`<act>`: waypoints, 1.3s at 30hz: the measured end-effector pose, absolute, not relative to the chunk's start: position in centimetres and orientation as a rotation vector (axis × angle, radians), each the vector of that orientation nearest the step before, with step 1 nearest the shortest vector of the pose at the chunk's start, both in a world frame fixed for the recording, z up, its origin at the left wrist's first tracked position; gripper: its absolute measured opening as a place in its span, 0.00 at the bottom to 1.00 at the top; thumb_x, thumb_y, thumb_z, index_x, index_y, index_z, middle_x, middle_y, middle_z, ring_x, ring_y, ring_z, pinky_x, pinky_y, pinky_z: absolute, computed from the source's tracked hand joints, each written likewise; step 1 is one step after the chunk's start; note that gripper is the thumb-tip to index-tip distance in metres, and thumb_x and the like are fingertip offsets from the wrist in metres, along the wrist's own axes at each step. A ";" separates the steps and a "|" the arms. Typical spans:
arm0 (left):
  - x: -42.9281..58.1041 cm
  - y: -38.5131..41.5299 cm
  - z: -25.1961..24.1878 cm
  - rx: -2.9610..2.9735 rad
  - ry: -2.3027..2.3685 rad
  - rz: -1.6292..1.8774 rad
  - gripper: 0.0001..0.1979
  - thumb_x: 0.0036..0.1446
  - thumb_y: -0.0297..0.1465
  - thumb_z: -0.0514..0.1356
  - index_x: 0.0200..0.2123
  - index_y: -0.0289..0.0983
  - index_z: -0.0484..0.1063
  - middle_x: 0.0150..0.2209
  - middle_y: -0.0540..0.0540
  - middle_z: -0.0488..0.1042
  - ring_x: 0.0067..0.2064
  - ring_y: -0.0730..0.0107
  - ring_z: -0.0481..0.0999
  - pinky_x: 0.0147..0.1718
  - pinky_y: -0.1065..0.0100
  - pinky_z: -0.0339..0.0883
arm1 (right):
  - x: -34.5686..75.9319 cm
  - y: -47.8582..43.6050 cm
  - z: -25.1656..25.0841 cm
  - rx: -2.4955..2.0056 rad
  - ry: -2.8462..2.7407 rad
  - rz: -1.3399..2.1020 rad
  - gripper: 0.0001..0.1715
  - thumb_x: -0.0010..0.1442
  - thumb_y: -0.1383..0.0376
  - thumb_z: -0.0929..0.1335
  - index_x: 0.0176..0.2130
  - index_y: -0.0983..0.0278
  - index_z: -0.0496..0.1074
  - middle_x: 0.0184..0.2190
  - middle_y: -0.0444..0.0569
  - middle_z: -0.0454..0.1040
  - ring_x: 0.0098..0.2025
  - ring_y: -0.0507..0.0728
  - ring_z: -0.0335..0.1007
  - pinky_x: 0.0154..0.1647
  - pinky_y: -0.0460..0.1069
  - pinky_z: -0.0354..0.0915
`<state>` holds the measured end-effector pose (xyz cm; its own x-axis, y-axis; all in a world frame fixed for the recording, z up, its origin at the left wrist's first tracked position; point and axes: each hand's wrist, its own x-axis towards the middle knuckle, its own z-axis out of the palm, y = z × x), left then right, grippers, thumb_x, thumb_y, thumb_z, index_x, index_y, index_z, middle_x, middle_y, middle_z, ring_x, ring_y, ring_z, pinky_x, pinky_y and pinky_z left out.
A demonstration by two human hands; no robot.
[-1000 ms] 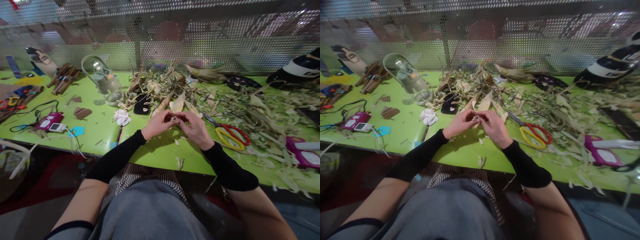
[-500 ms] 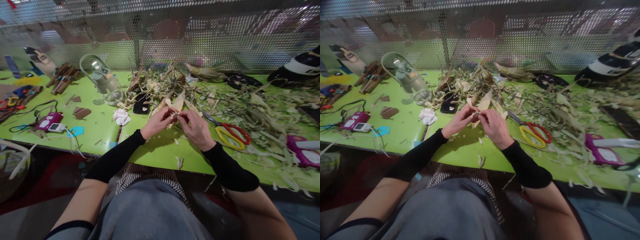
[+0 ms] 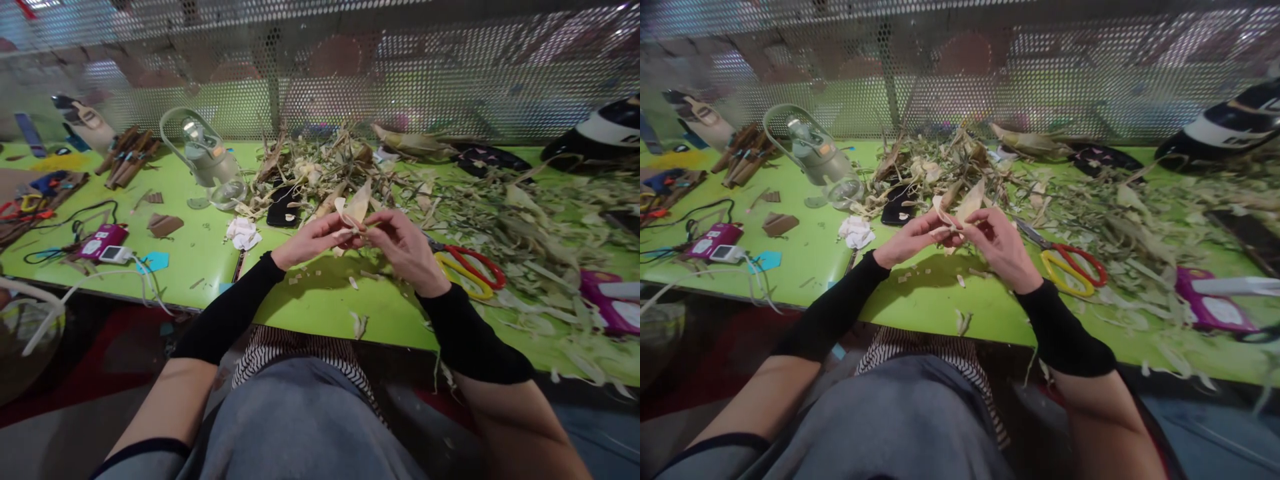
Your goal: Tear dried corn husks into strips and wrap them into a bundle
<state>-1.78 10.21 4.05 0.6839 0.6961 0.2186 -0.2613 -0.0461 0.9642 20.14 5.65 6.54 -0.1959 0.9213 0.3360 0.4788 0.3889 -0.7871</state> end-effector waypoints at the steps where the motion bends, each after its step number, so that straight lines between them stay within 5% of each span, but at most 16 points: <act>1: -1.8 10.2 4.0 1.405 0.374 0.815 0.18 0.64 0.44 0.68 0.49 0.37 0.75 0.45 0.43 0.79 0.44 0.69 0.80 0.49 0.64 0.73 | 20.1 5.6 6.7 -1.226 -1.806 0.736 0.22 0.70 0.46 0.68 0.48 0.60 0.76 0.35 0.49 0.79 0.33 0.57 0.74 0.31 0.50 0.67; 6: -1.5 9.9 3.7 1.372 0.396 0.784 0.22 0.58 0.45 0.72 0.48 0.38 0.75 0.45 0.45 0.78 0.46 0.67 0.78 0.51 0.61 0.71 | 20.0 5.8 6.9 -1.227 -1.909 0.928 0.23 0.67 0.44 0.69 0.42 0.61 0.77 0.32 0.48 0.79 0.30 0.55 0.70 0.30 0.49 0.65; 17: -1.5 9.4 4.8 1.454 0.490 0.658 0.23 0.59 0.50 0.70 0.43 0.36 0.74 0.39 0.48 0.76 0.41 0.71 0.74 0.47 0.62 0.67 | 19.8 5.0 7.7 -1.184 -2.001 0.828 0.34 0.67 0.39 0.67 0.23 0.61 0.64 0.19 0.39 0.54 0.22 0.49 0.47 0.24 0.49 0.48; 25: -1.8 8.0 5.8 1.456 0.356 0.420 0.26 0.67 0.54 0.59 0.30 0.37 0.68 0.30 0.51 0.63 0.33 0.72 0.66 0.37 0.66 0.66 | 19.8 4.6 8.4 -0.936 -2.075 1.048 0.38 0.66 0.35 0.67 0.22 0.60 0.61 0.18 0.39 0.56 0.22 0.49 0.52 0.24 0.48 0.51; 34: -0.9 6.6 5.5 1.199 0.215 0.417 0.30 0.55 0.61 0.66 0.32 0.40 0.67 0.23 0.55 0.54 0.27 0.73 0.59 0.33 0.65 0.67 | 20.1 3.6 9.0 -0.790 -2.082 1.167 0.37 0.68 0.39 0.68 0.21 0.60 0.60 0.18 0.38 0.54 0.20 0.48 0.48 0.24 0.48 0.51; 39: -1.5 7.7 5.5 1.427 0.252 0.541 0.23 0.64 0.52 0.65 0.35 0.37 0.74 0.31 0.49 0.69 0.36 0.71 0.70 0.45 0.64 0.69 | 20.3 4.1 8.0 -0.962 -2.001 1.055 0.38 0.66 0.36 0.67 0.22 0.60 0.63 0.18 0.40 0.57 0.21 0.49 0.51 0.24 0.48 0.50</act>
<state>-1.52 7.73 5.53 0.8548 0.4962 0.1519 -0.2028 0.0500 0.9779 20.35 4.07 8.03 -0.5033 0.8368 0.2155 0.2946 0.4006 -0.8676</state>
